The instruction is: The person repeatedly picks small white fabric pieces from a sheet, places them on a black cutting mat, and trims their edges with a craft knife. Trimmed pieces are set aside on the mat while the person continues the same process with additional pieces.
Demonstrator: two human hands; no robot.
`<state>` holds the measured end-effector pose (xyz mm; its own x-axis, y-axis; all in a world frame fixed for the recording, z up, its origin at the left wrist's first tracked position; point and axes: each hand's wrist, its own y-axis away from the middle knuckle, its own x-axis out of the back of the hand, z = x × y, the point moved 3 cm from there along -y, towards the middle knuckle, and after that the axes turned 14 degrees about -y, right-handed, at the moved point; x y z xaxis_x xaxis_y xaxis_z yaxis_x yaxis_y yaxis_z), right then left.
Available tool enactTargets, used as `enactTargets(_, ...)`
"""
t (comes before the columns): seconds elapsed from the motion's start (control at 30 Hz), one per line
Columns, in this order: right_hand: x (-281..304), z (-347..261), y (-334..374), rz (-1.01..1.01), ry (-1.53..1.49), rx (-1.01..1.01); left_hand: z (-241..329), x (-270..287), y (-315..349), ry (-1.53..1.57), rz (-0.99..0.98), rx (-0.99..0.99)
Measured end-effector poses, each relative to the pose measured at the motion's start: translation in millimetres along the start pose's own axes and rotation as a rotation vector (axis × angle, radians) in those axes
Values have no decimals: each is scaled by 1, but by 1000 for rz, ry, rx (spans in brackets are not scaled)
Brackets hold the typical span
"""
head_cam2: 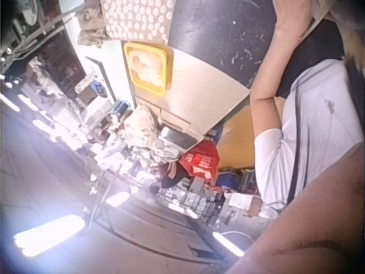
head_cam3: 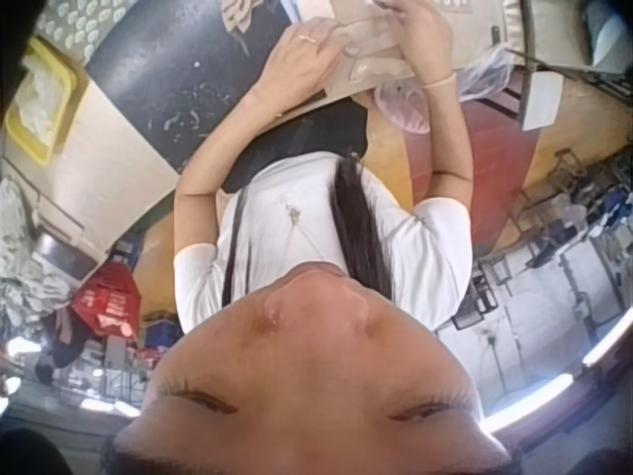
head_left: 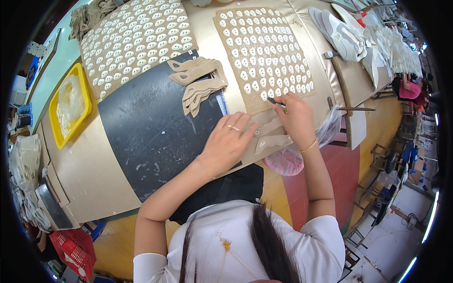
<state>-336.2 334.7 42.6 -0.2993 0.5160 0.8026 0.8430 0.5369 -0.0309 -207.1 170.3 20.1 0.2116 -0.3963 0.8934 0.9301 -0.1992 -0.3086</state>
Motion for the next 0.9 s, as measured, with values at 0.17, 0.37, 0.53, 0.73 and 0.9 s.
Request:
enactTargets(0.17,-1,-4,-10,-90,112,13,4,-33,-17,-148,-71,-6)
enactTargets(0.37,-4,-10,-18,-175,215,86,4,-42,-15,-148,-98,-14)
enactTargets(0.53,-8,-9,-15,-227,256,116,2,-42,-14,-155,-88,-13)
enactTargets(0.73,-10,2,-3,-150,123,131,2,-45,-13,-178,-74,-13)
enactTargets(0.9,-23,22,14,35,-94,130,3,-45,-14,-185,-77,-15)
